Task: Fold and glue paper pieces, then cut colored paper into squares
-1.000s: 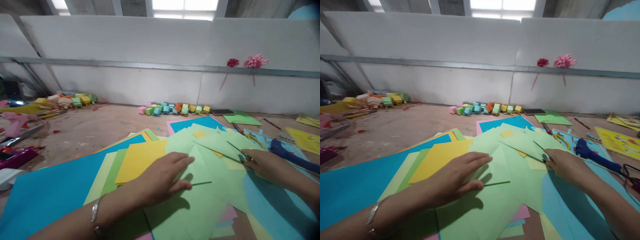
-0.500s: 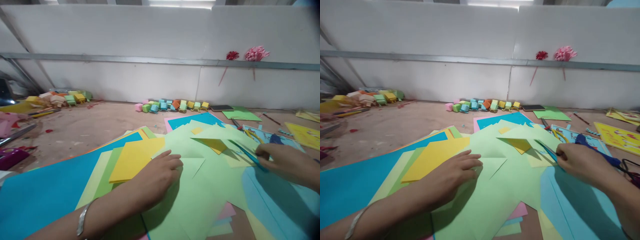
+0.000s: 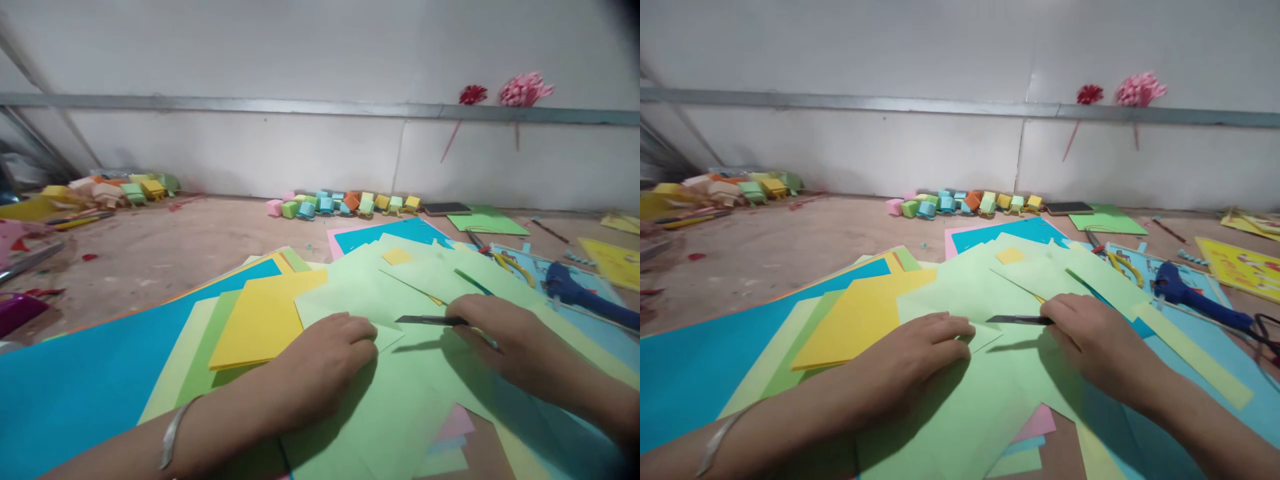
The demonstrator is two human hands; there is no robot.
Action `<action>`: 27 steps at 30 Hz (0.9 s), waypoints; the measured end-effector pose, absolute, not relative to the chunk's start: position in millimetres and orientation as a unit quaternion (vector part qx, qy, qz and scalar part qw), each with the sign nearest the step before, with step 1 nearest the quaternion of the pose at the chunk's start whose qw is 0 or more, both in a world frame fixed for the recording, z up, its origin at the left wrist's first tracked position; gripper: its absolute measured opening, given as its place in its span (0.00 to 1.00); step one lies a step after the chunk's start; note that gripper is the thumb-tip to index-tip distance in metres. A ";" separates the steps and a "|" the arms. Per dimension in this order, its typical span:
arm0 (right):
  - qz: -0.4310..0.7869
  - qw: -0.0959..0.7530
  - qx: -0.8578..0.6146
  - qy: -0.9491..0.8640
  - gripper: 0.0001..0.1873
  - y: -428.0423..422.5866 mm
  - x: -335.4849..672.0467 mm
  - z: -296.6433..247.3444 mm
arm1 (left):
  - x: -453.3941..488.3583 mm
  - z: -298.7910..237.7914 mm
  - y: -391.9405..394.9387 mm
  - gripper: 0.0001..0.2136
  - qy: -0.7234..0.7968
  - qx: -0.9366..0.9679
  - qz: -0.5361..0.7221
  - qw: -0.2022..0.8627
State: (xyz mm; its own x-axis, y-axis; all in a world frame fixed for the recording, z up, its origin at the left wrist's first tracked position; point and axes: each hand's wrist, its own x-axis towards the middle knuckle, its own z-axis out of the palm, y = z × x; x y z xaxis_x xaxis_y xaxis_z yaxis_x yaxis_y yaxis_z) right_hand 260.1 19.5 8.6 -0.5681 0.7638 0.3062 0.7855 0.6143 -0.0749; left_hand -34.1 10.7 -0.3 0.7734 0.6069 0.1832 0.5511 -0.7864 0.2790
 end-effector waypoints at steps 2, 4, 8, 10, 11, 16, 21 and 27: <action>-0.014 0.114 -0.445 -0.888 0.12 20.9 259.6 -1.1 | -33.3 2.7 10.4 0.08 0.330 0.932 0.104 0.112; 0.006 0.107 -0.441 -0.891 0.12 21.2 260.7 -8.0 | -28.7 3.3 11.6 0.07 0.358 0.923 0.074 0.118; 0.038 0.138 -0.411 -0.900 0.15 18.3 260.7 -15.9 | -17.0 -1.6 13.6 0.08 0.402 0.901 0.081 0.142; 0.026 0.153 -0.392 -0.907 0.19 16.9 260.7 -18.7 | -14.1 -3.8 13.6 0.06 0.422 0.882 0.112 0.177; 0.016 0.156 -0.383 -0.910 0.20 16.5 261.1 -20.0 | -13.6 -4.3 13.5 0.05 0.430 0.872 0.127 0.198; 0.008 0.162 -0.351 -0.922 0.23 17.4 265.1 -23.8 | -13.0 -4.2 14.6 0.02 0.444 0.841 0.155 0.269; 0.023 0.180 -0.353 -0.918 0.20 18.8 264.4 -27.1 | -7.1 -3.8 15.3 0.03 0.462 0.835 0.141 0.264; 0.095 0.172 -0.417 -0.887 0.18 17.3 257.2 -24.9 | -1.4 -3.3 17.1 0.07 0.475 0.839 0.112 0.241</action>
